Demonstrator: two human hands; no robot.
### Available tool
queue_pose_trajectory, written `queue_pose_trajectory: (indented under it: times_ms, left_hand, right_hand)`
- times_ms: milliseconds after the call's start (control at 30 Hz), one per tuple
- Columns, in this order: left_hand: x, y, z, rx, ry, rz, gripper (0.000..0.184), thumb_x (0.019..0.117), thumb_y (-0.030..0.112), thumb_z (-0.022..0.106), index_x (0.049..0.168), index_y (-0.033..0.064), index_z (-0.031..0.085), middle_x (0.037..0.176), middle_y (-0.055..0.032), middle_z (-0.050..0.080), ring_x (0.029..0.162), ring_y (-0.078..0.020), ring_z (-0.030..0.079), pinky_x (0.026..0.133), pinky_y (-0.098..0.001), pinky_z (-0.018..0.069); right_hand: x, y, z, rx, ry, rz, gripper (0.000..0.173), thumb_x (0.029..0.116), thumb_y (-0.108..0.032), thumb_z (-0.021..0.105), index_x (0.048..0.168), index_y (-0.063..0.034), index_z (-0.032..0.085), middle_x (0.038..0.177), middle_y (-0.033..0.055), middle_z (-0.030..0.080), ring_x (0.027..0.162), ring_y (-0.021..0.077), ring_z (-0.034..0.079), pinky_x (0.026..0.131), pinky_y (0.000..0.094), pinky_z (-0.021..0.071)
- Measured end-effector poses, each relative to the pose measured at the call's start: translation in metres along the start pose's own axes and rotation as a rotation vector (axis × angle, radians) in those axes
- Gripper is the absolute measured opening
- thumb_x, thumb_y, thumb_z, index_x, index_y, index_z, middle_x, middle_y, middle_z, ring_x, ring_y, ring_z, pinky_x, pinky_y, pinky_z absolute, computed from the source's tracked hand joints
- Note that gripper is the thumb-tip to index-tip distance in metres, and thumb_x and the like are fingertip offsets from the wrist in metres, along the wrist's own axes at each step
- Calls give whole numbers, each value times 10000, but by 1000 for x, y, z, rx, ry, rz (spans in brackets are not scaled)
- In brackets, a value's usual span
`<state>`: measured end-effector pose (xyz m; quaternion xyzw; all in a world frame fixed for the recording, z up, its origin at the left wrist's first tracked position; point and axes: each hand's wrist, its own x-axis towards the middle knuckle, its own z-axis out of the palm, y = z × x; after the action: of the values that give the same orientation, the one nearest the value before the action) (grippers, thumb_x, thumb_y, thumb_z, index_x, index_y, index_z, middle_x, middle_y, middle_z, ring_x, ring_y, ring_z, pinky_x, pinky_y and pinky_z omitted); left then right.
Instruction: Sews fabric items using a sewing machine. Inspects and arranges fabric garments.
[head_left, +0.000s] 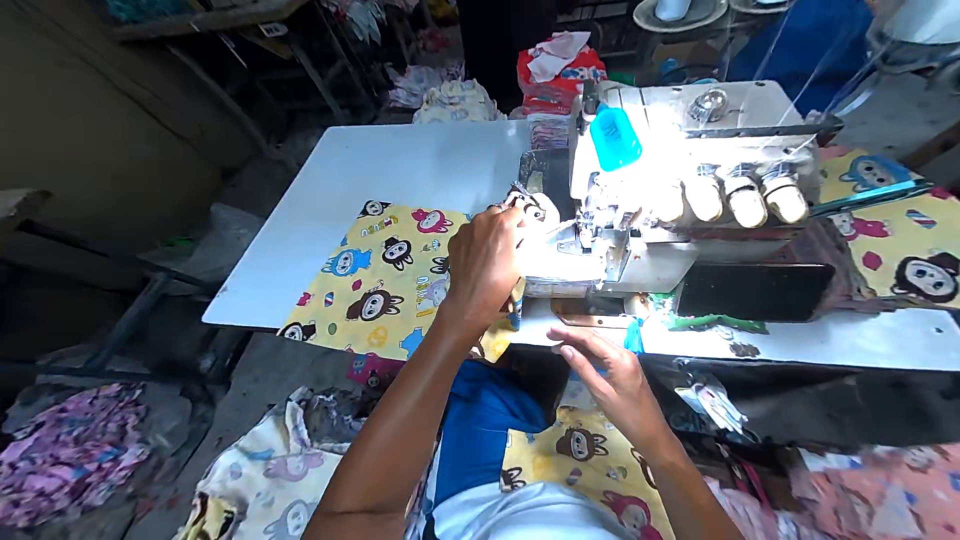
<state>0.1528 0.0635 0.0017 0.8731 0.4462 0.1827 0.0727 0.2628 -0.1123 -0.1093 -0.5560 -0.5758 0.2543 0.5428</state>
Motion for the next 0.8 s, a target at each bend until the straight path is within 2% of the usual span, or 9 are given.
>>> queue_pose_trajectory:
  times_ms: [167,367,400,467,533,567,700,767,800]
  left_hand:
    - [-48,-3,-15,-89,77,105,113,939,138,717,987,36,719,852,-145,645,712,-312,624,601,-491,494]
    - [-75,12,7,-182,90,142,105,906,191,732,928,93,761,772,-49,654,633,-196,621,559,-393,508]
    - [-80,16,14,-203,90,176,116,912,198,725,926,90,766,774,-50,665,640,-196,639,561,-393,525]
    - [-85,26,27,-213,77,226,144,943,220,696,925,94,762,775,-60,677,660,-211,665,576,-399,538]
    - [-85,36,37,-202,71,261,154,958,220,681,960,104,782,787,-79,695,672,-244,684,572,-422,545]
    - [-84,41,43,-180,102,287,147,954,218,686,960,114,790,786,-75,689,674,-244,682,559,-415,537]
    - [-71,52,43,-157,180,384,152,971,212,666,942,106,771,953,-73,721,921,-260,695,777,-416,558]
    - [-67,51,16,-345,71,358,192,1016,201,606,1035,65,741,941,-68,725,849,-205,692,759,-383,562]
    - [-66,47,-5,-493,-30,304,209,1049,212,561,1090,61,700,864,-50,692,739,-148,658,664,-327,550]
  right_hand:
    - [17,-5,-4,59,27,4,326,1055,-149,540,1306,39,630,1199,101,720,1099,138,698,985,286,572]
    - [32,-14,-6,144,43,-36,482,1090,-278,478,1455,37,485,1323,81,667,1198,81,645,1045,252,524]
    - [33,-15,-7,156,61,-27,467,1093,-295,472,1426,27,530,1301,73,671,1173,64,649,1032,243,528]
    - [34,-15,-10,158,172,17,319,1070,-242,523,1226,-25,696,1120,24,709,1021,40,672,926,220,556]
    - [38,-12,-16,147,332,54,123,1000,-121,632,1023,-47,728,932,-13,713,850,28,681,796,198,580]
    - [40,-8,-21,126,388,53,87,981,-93,654,1005,-44,722,917,-16,714,833,26,680,787,203,580]
    - [44,4,-36,3,506,4,178,1024,-56,558,1133,-14,693,1061,18,725,950,40,683,855,235,568]
    - [38,0,-34,-62,507,-17,272,1027,-23,501,1278,19,598,1166,66,675,1037,68,673,923,255,569]
    - [33,-3,-31,-75,480,-31,325,1015,-25,525,1336,25,550,1245,97,640,1107,96,657,966,273,560]
